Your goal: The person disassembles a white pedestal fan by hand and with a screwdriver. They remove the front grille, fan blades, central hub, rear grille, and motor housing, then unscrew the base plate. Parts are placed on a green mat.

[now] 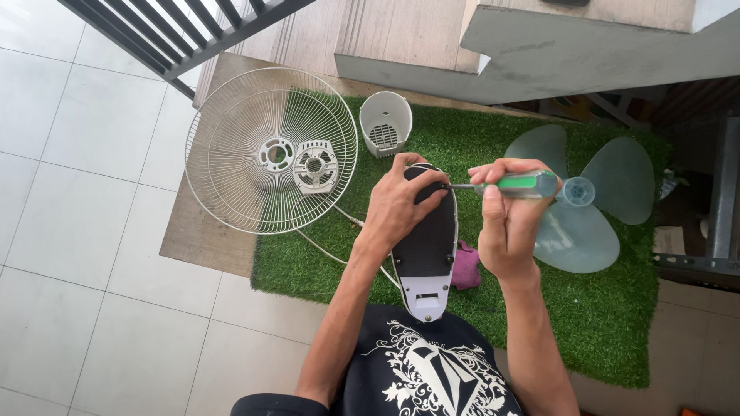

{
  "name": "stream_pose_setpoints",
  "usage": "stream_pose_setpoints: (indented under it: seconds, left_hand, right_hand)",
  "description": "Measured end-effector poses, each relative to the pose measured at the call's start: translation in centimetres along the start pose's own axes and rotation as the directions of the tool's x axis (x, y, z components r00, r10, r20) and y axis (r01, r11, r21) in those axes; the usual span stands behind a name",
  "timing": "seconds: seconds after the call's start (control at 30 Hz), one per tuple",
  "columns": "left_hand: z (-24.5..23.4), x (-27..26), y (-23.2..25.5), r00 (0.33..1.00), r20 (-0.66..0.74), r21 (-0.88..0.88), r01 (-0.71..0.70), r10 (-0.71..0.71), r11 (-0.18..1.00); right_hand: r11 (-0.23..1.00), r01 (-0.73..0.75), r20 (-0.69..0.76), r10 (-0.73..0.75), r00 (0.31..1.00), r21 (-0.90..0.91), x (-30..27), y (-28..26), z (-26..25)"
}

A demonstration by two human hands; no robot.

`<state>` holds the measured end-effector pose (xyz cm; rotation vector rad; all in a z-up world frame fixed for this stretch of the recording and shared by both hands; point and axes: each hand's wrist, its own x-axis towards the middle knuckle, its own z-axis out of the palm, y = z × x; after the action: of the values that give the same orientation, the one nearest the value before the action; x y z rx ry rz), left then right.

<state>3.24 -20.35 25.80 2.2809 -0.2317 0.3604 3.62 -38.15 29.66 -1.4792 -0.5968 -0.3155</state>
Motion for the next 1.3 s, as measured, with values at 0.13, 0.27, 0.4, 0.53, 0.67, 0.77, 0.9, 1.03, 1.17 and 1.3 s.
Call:
stream_pose_setpoints:
  seconds: [0.13, 0.27, 0.4, 0.53, 0.67, 0.77, 0.9, 1.03, 1.17, 1.3]
  left_hand:
    - [0.1, 0.5, -0.3, 1.000, 0.023, 0.042, 0.006, -0.007, 0.999]
    - [0.3, 0.3, -0.3, 0.997, 0.048, 0.039, -0.057, 0.055, 0.998]
    - [0.4, 0.1, -0.5, 0.997, 0.041, 0.048, -0.060, 0.058, 0.997]
    - [0.0, 0.3, -0.8, 0.998, 0.052, 0.050, -0.040, 0.037, 0.998]
    - [0.1, 0.1, -0.5, 0.998, 0.045, 0.055, -0.047, 0.044, 0.997]
    - [0.2, -0.3, -0.2, 0.998, 0.045, 0.053, -0.051, 0.048, 0.997]
    - [0.4, -0.5, -0.3, 0.998, 0.026, 0.058, -0.060, 0.058, 0.997]
    - [0.3, -0.4, -0.6, 0.996, -0.006, 0.121, -0.088, 0.089, 0.989]
    - [0.8, -0.5, 0.2, 0.993, -0.021, 0.233, -0.111, 0.120, 0.966]
    - [2.0, -0.4, 1.9, 0.999, -0.048, 0.249, -0.006, 0.018, 0.969]
  right_hand:
    - [0.989, 0.019, -0.016, -0.016, 1.000, 0.144, -0.2, 0.9, 0.2]
    - [0.974, -0.024, -0.011, 0.027, 1.000, 0.226, 1.1, 0.9, 0.6]
    - [0.993, 0.085, -0.016, -0.084, 0.996, 0.076, 2.8, 0.7, 0.4]
    - [0.996, 0.052, 0.024, -0.051, 0.998, -0.066, 3.1, -0.7, -1.4]
    - [0.998, -0.064, 0.035, 0.065, 0.997, -0.027, 2.8, -1.6, -2.1]
    - [0.995, -0.097, 0.028, 0.098, 0.995, -0.035, 2.9, -1.4, -2.0]
    - [0.997, 0.069, 0.036, -0.070, 0.997, 0.030, 2.3, -1.2, -2.1]
    - [0.981, 0.125, 0.048, -0.120, 0.992, -0.146, 2.6, -1.9, -2.5]
    - [0.997, -0.068, 0.039, 0.069, 0.997, -0.026, 3.3, -3.6, -2.1]
    - [0.994, 0.041, 0.045, -0.036, 0.998, -0.099, 2.9, -4.6, -1.5]
